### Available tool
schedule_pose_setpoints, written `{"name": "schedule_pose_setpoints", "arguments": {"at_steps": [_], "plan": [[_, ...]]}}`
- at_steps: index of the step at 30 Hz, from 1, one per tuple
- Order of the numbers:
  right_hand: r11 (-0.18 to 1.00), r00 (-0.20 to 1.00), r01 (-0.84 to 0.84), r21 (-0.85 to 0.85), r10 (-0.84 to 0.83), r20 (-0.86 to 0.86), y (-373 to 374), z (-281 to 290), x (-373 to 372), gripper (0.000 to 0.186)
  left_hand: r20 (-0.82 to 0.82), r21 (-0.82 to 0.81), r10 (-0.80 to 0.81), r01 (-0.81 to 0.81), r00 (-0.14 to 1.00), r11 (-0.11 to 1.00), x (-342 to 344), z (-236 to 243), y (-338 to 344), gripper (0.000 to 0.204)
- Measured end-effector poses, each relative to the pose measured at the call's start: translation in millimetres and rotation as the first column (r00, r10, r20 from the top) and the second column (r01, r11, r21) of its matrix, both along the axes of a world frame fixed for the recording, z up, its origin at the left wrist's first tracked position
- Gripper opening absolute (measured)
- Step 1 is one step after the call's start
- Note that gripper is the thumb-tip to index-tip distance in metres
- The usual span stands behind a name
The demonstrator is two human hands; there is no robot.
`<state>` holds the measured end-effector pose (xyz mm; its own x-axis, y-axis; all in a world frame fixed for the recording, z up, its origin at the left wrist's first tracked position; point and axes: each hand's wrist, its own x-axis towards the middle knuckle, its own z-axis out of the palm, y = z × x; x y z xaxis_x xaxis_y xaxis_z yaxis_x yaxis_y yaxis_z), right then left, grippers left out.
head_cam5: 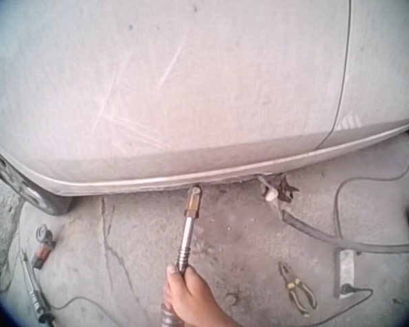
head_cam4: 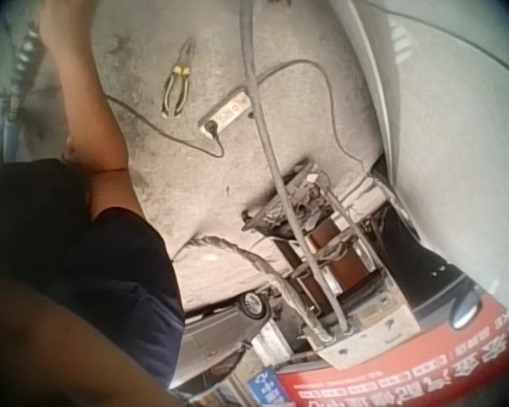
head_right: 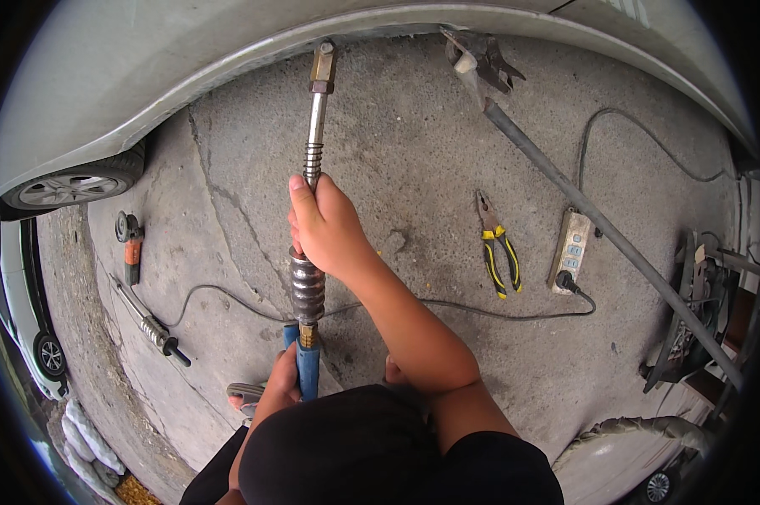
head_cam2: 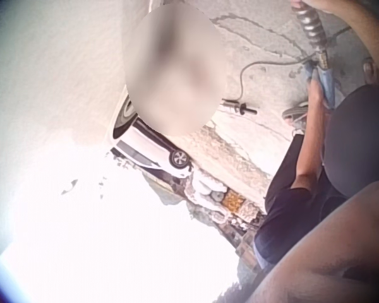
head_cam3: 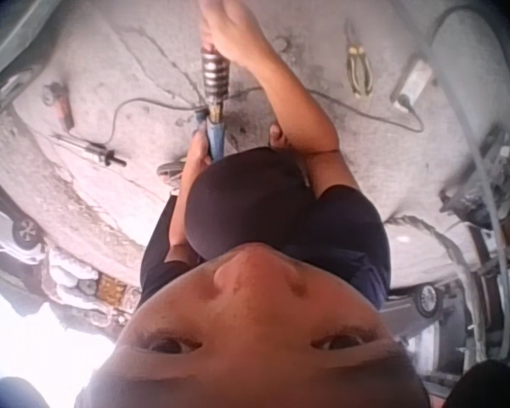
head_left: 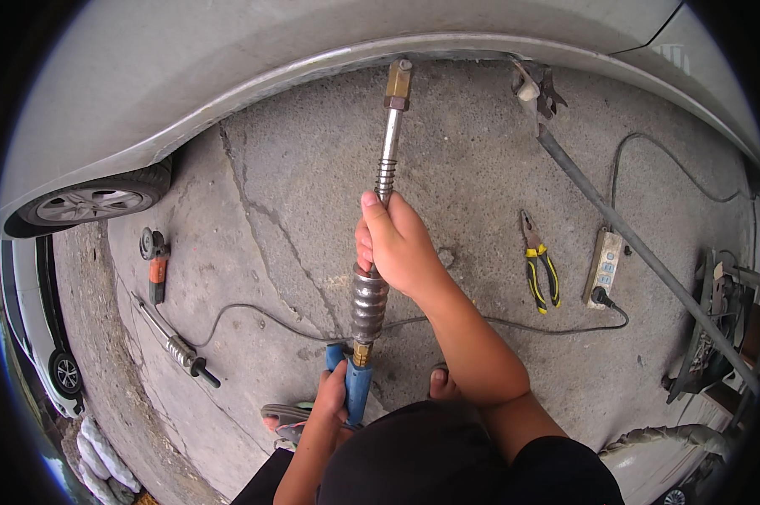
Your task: The person uses pliers to adjust a metal rod and then operates a blue pneumatic tool to repeatedly strike the lower edge of a car's front bumper. The person moves along the bumper, applying the tool to different sections to straighten the metal.
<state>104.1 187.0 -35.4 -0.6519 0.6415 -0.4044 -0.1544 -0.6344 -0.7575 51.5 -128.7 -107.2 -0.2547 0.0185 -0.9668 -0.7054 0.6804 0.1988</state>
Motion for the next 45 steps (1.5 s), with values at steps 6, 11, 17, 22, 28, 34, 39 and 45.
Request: {"name": "schedule_pose_setpoints", "arguments": {"at_steps": [6, 11, 17, 22, 28, 34, 39, 45], "plan": [[1.000, 1.000, -0.003, -0.006, 0.003, 0.015, 1, -3, -1, 0.030, 0.019, 0.009, 0.009, -0.009, 1.000, 1.000, 2, 5, 7, 0.058], [1.000, 1.000, 0.009, -0.003, -0.009, 0.013, -1, -2, -1, 0.029, 0.001, 0.016, 0.024, -0.024, 1.000, 1.000, 6, 11, 14, 0.059], [1.000, 0.999, 0.004, 0.014, -0.005, 0.038, -2, 0, 0, 0.026, -0.025, -0.045, -0.024, 0.022, 0.999, 0.999, 5, 17, 21, 0.059], [0.961, 0.998, 0.034, 0.273, -0.018, -0.061, -3, -30, 0, 0.020, 0.082, 0.021, 0.086, -0.088, 0.993, 0.996, 4, 26, 34, 0.057], [0.984, 0.987, -0.147, -0.097, 0.140, -0.072, -6, -16, -5, 0.021, 0.034, 0.078, 0.106, -0.108, 0.994, 0.991, 4, 24, 29, 0.056], [0.991, 0.995, -0.026, -0.135, 0.013, -0.094, 25, -10, -11, 0.022, -0.015, 0.007, 0.067, -0.067, 0.998, 0.998, 7, 24, 30, 0.058], [0.974, 0.981, -0.123, -0.193, 0.090, -0.170, -33, -31, 20, 0.016, -0.072, -0.007, 0.069, -0.069, 0.995, 0.998, 18, 18, 30, 0.060], [0.986, 0.995, 0.071, -0.151, -0.081, -0.059, -12, -5, 6, 0.030, -0.065, -0.018, 0.102, -0.104, 0.993, 0.994, 18, 23, 25, 0.056]]}}
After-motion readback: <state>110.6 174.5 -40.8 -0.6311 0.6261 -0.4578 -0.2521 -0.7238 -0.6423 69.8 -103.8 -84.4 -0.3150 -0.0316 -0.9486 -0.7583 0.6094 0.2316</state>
